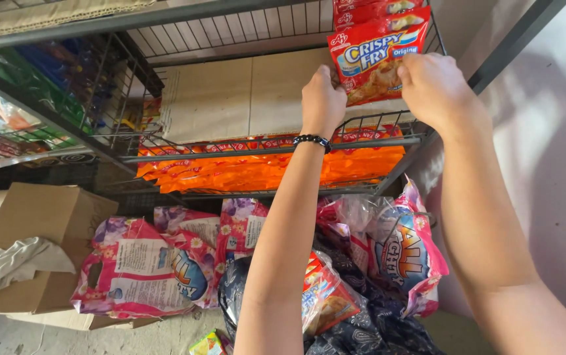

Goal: Stocking and organizing seasoning packets on a low grocery store shelf.

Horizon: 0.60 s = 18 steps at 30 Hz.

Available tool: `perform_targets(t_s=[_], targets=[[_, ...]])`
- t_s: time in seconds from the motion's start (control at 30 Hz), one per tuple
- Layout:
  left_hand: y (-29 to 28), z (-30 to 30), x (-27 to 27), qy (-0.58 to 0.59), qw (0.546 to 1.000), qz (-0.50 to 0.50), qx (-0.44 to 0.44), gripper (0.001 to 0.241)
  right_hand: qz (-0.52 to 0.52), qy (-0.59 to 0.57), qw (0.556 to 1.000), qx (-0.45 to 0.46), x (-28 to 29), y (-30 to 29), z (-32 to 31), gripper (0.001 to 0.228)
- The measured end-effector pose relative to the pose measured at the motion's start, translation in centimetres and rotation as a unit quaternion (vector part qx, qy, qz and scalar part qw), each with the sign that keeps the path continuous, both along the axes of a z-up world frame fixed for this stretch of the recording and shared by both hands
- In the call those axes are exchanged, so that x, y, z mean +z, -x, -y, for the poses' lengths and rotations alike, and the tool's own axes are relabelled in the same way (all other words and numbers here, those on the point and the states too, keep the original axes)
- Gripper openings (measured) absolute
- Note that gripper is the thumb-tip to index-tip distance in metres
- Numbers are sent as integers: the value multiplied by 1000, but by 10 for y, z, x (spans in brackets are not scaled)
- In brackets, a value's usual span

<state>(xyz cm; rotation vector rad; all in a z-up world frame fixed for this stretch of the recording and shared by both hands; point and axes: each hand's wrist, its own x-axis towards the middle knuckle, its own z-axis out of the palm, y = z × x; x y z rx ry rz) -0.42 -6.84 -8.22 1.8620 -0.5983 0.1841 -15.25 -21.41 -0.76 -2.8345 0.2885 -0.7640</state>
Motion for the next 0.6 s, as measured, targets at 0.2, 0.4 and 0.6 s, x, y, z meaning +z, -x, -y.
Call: perform_targets(t_s=[0.2,0.4,0.6], targets=[[2,8,1,-82,995,-60,14,17,-133,-61,988,-52,6,-8,-11,29],[-7,15,-13,-43,997,-66,-8,22,-162,-73,981,-81,-4,-21,-1,31],[-10,16,-19,-92,994,-52,-5,23,-221,-66,970,-79,-7,-36,7,28]])
